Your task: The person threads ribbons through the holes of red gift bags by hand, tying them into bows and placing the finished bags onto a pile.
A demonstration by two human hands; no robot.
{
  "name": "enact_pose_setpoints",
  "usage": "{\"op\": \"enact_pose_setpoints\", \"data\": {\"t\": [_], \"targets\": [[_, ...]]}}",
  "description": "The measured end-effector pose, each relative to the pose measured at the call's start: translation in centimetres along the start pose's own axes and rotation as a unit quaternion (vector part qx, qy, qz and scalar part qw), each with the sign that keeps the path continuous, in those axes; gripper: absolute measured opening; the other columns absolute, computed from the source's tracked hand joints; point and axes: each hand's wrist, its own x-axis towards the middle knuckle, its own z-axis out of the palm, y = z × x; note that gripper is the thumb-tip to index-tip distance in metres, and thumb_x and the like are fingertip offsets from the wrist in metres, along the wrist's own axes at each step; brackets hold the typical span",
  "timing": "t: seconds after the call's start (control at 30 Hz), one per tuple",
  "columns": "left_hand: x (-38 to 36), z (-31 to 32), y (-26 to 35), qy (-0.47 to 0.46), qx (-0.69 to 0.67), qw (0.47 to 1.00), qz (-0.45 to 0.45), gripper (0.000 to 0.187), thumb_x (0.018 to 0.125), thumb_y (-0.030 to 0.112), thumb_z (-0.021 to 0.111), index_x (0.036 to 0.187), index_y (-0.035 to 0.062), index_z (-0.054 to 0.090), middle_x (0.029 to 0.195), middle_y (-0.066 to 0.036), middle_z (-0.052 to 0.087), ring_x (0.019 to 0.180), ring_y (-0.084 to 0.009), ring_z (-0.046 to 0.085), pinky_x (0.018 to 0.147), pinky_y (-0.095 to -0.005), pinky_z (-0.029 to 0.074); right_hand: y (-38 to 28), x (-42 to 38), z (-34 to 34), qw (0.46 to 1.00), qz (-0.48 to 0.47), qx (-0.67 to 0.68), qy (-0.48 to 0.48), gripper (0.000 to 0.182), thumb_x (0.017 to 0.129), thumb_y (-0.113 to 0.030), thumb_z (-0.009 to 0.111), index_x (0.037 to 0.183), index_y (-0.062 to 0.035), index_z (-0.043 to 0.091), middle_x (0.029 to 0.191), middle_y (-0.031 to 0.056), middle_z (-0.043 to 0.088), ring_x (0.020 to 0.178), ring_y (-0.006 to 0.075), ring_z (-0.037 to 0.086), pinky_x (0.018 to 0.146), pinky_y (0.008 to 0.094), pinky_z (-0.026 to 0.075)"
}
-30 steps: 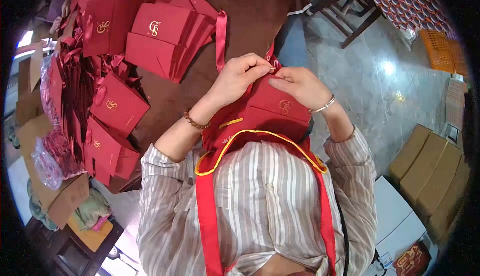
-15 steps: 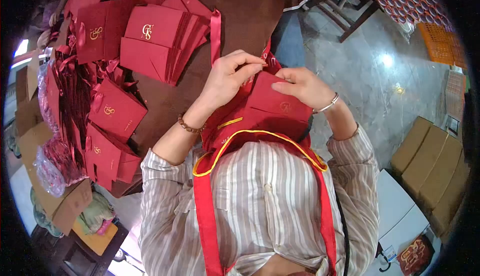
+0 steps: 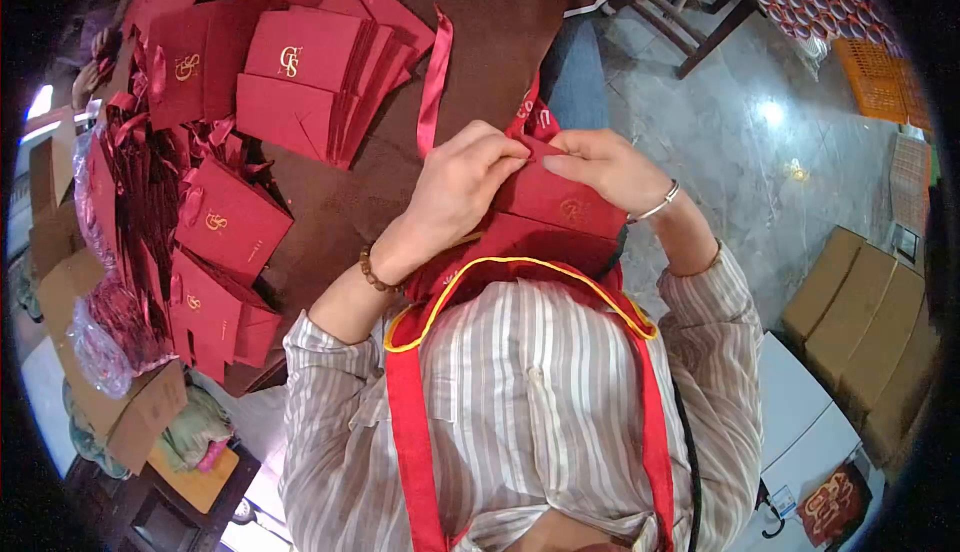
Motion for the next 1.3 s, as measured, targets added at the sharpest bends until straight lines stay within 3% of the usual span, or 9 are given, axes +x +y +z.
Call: {"op": "enact_pose_setpoints", "data": {"t": [0.03, 0.1, 0.2, 0.4, 0.7, 1.13, 1.2, 1.3], "targets": [[0.0, 0.3, 0.0, 0.0, 0.0, 1.0, 0.0, 0.01, 0.078, 0.002, 0.063, 0.088, -0.001, 0.062, 0.081, -0.012, 0.059, 0.074, -0.0235, 0.06, 0.066, -0.0294, 0.047, 0.0, 0.0, 0.0, 1.0, 0.0, 0.0, 0.0, 0.019, 0.09, -0.015, 0.053, 0.099, 0.0007, 0.058, 0.086, -0.0038, 0.059, 0.077, 0.0036, 0.051, 0.071, 0.0203, 0.043], [-0.1, 0.7, -0.1, 0.048, 0.037, 0.995, 0.084, 0.01, 0.076, 0.003, 0.064, 0.085, 0.0001, 0.06, 0.078, -0.012, 0.056, 0.07, -0.0289, 0.057, 0.064, -0.0353, 0.048, 0.0, -0.1, -0.1, 0.996, 0.003, 0.081, -0.023, 0.019, 0.091, -0.014, 0.053, 0.1, 0.0009, 0.058, 0.088, -0.0027, 0.059, 0.079, 0.0043, 0.052, 0.072, 0.0207, 0.044], [-0.2, 0.7, -0.6, 0.063, 0.067, 0.989, 0.117, 0.019, 0.07, -0.004, 0.066, 0.087, 0.0001, 0.06, 0.079, -0.012, 0.057, 0.068, -0.0272, 0.059, 0.058, -0.0329, 0.047, 0.0, 0.1, 0.1, 0.997, -0.012, 0.075, -0.024, 0.019, 0.09, -0.011, 0.052, 0.103, 0.0015, 0.057, 0.09, -0.0011, 0.06, 0.082, 0.0051, 0.054, 0.074, 0.0209, 0.045], [-0.5, 0.5, 0.0, 0.053, 0.154, 0.973, 0.164, 0.014, 0.071, -0.002, 0.065, 0.083, 0.0006, 0.059, 0.076, -0.011, 0.056, 0.065, -0.0264, 0.057, 0.055, -0.034, 0.047, -0.4, 0.0, 0.2, 0.999, 0.015, 0.045, -0.018, 0.02, 0.089, -0.006, 0.052, 0.106, 0.0024, 0.056, 0.095, 0.0011, 0.062, 0.086, 0.0063, 0.056, 0.075, 0.0218, 0.045], [-0.8, 2.0, 0.1, 0.089, 0.129, 0.984, 0.089, 0.006, 0.077, 0.004, 0.059, 0.08, 0.0028, 0.055, 0.074, -0.01, 0.053, 0.063, -0.0269, 0.056, 0.056, -0.0364, 0.045, -0.8, -0.5, 0.4, 0.999, -0.001, 0.035, -0.004, 0.024, 0.088, -0.004, 0.052, 0.11, 0.0038, 0.055, 0.097, 0.0026, 0.061, 0.088, 0.008, 0.056, 0.077, 0.0227, 0.045], [-0.9, 2.0, 0.4, 0.063, 0.174, 0.976, 0.117, 0.007, 0.07, 0.002, 0.053, 0.076, 0.0033, 0.05, 0.07, -0.011, 0.048, 0.061, -0.0274, 0.053, 0.055, -0.0372, 0.044, -1.9, -1.3, 0.9, 0.998, -0.014, -0.057, 0.029, 0.023, 0.087, -0.003, 0.05, 0.108, 0.0034, 0.056, 0.096, 0.0022, 0.061, 0.086, 0.0075, 0.055, 0.077, 0.0234, 0.045], [-0.9, 1.7, 0.5, 0.032, 0.195, 0.973, 0.123, 0.009, 0.075, 0.0, 0.059, 0.083, 0.0022, 0.056, 0.074, -0.011, 0.055, 0.063, -0.0269, 0.057, 0.055, -0.0355, 0.047, -1.7, -1.2, 1.0, 0.997, -0.037, -0.042, 0.049, 0.023, 0.086, -0.003, 0.05, 0.108, 0.0036, 0.056, 0.097, 0.0025, 0.062, 0.086, 0.0073, 0.055, 0.077, 0.0235, 0.045], [-1.1, 2.0, 0.5, 0.044, 0.187, 0.973, 0.124, 0.009, 0.075, -0.001, 0.06, 0.082, 0.0018, 0.056, 0.073, -0.011, 0.055, 0.063, -0.0274, 0.057, 0.054, -0.0353, 0.046, -1.4, -1.1, 1.1, 0.995, -0.053, -0.056, 0.058, 0.025, 0.087, -0.004, 0.05, 0.11, 0.0041, 0.055, 0.098, 0.0033, 0.062, 0.087, 0.008, 0.055, 0.078, 0.0236, 0.045]]}}
